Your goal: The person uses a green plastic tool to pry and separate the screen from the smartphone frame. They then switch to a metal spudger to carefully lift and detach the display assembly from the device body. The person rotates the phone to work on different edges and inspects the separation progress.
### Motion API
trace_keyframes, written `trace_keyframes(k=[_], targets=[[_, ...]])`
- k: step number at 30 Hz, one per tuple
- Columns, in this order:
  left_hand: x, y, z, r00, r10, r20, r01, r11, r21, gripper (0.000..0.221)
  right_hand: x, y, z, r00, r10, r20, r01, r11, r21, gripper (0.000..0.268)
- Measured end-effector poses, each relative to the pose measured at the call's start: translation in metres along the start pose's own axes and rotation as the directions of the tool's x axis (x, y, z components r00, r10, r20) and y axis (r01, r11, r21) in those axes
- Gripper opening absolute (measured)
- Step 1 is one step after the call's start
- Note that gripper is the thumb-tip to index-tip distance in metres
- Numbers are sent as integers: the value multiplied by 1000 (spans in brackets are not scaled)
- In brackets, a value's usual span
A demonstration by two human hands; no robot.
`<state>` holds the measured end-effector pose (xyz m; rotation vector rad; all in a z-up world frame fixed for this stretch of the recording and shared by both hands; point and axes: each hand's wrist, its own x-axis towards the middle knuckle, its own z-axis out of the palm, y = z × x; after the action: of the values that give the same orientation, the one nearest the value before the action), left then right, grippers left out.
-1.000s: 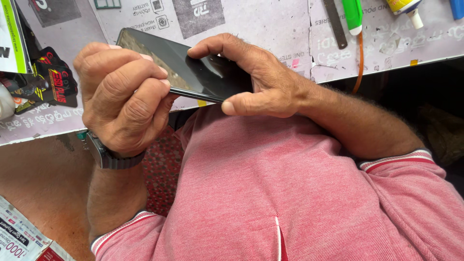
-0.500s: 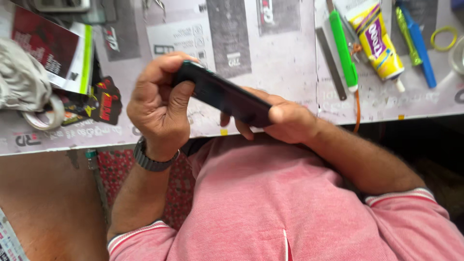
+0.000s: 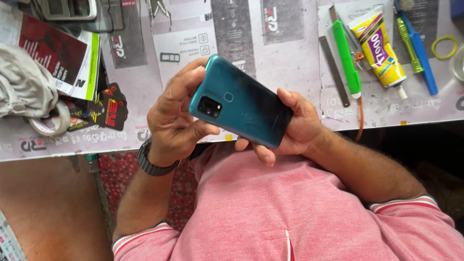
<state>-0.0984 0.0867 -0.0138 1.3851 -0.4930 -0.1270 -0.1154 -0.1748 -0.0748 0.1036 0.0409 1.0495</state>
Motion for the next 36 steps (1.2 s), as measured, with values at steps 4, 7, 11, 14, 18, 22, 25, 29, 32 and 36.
trace_keyframes(k=[4, 7, 11, 14, 18, 22, 25, 29, 32, 36], targets=[[-2, -10, -4, 1000, 16, -5, -16, 1000, -25, 71, 4, 0, -1, 1000, -16, -7, 16, 1000, 6, 81], [-5, -14, -4, 1000, 3, -12, -4, 999, -39, 72, 6, -1, -2, 999, -33, 3, 33, 999, 13, 81], [3, -16, -5, 1000, -2, 17, 4, 995, -101, 75, 6, 0, -3, 998, -52, -31, 53, 998, 20, 79], [12, -16, -2, 998, -47, 43, 56, 969, -242, 78, 5, 0, -6, 988, -67, -138, 60, 996, -61, 76], [16, -13, 1, 990, -133, 41, 138, 903, -407, 78, 7, 4, -10, 945, -195, -264, 142, 968, -206, 66], [19, -10, -3, 987, -142, 80, 163, 871, -463, 75, 7, 6, -1, 896, -344, -281, 161, 840, -518, 52], [22, -10, -2, 981, -172, 93, 196, 838, -509, 76, 7, 7, 4, 878, -387, -283, 130, 760, -636, 45], [16, -4, 1, 952, -303, -47, 265, 889, -373, 77, 9, 7, 3, 862, -414, -291, 127, 733, -668, 41], [11, -1, 6, 934, -307, -184, 289, 950, -119, 71, 11, 5, 3, 859, -434, -272, 87, 647, -757, 39], [19, 6, 6, 998, -69, 12, 70, 992, -100, 62, 16, 1, 9, 889, -372, -268, 160, 800, -578, 48]])
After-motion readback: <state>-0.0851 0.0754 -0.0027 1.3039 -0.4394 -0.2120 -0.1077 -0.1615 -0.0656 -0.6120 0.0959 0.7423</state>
